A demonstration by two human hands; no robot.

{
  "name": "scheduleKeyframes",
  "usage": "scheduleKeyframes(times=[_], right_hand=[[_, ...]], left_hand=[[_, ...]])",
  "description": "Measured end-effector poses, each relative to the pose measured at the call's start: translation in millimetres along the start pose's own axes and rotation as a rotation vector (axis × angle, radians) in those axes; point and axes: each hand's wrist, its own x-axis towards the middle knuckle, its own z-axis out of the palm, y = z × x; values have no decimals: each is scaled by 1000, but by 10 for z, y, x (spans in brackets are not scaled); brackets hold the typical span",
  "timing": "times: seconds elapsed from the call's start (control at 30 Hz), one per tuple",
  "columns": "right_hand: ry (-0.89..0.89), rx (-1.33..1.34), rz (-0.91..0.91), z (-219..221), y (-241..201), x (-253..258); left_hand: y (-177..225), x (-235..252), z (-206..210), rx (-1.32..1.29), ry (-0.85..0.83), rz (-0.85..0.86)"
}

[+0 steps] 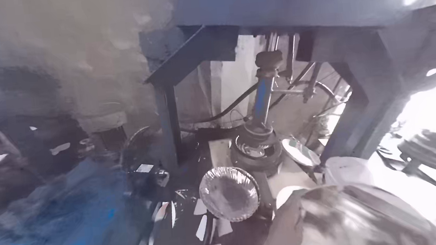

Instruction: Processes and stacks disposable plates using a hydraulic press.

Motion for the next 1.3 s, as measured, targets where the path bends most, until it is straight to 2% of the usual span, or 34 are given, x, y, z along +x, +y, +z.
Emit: scheduleKeyframes(times=[0.07,0.13,0.2,0.27,0.33,0.37,0.43,0.47,0.53,0.6,0.67,0.7,0.73,0.83,0.87,0.9,0.97,1.07,1.17,1.23,1.3], right_hand=[[-154,39,98,16,-144,310],[-228,155,312,186,-145,620],[-341,238,369,478,51,977],[-336,343,395,935,244,1272],[-338,265,438,1295,125,1536],[-370,210,445,1429,-25,1658],[-405,134,459,1707,-223,1868],[-401,96,446,1861,-163,1979],[-474,-26,419,2012,-136,2145],[-501,-146,430,2052,-290,2212],[-516,-202,374,2015,-309,2227],[-469,-240,304,2014,-186,2196],[-425,-297,240,1970,-116,2156],[-348,-341,78,1634,-351,1738],[-434,-361,82,1450,-482,1560],[-594,-352,116,1249,-648,1338],[-637,-141,-30,1095,-596,819],[-775,46,-23,835,-696,347],[-618,-8,52,600,-656,101],[-461,-89,93,527,-597,58],[-392,-149,83,511,-459,43]], left_hand=[[-17,-24,-31,-60,185,-137],[-18,11,-142,-136,369,-204],[73,-17,-417,-24,510,-215],[114,-145,-825,256,693,-137],[15,-267,-1374,657,966,-62],[-54,-330,-1717,850,1077,-82],[-181,-495,-2450,1106,1194,-278],[-236,-585,-2786,1135,1201,-434],[-379,-768,-3339,1124,1133,-779],[-435,-893,-3616,1020,978,-1053],[-352,-930,-3567,962,814,-1157],[-289,-997,-3436,972,769,-1146],[-233,-1124,-3261,983,791,-1081],[-196,-1633,-2806,1003,1064,-783],[-272,-1753,-2752,997,1113,-680],[-349,-1836,-2742,995,1126,-619],[-498,-1920,-2759,1035,1137,-568],[-539,-1956,-2808,1043,1148,-533],[-557,-1985,-2812,1081,1156,-492],[-502,-1979,-2838,1018,1109,-511],[-330,-1900,-2787,962,1058,-557]])
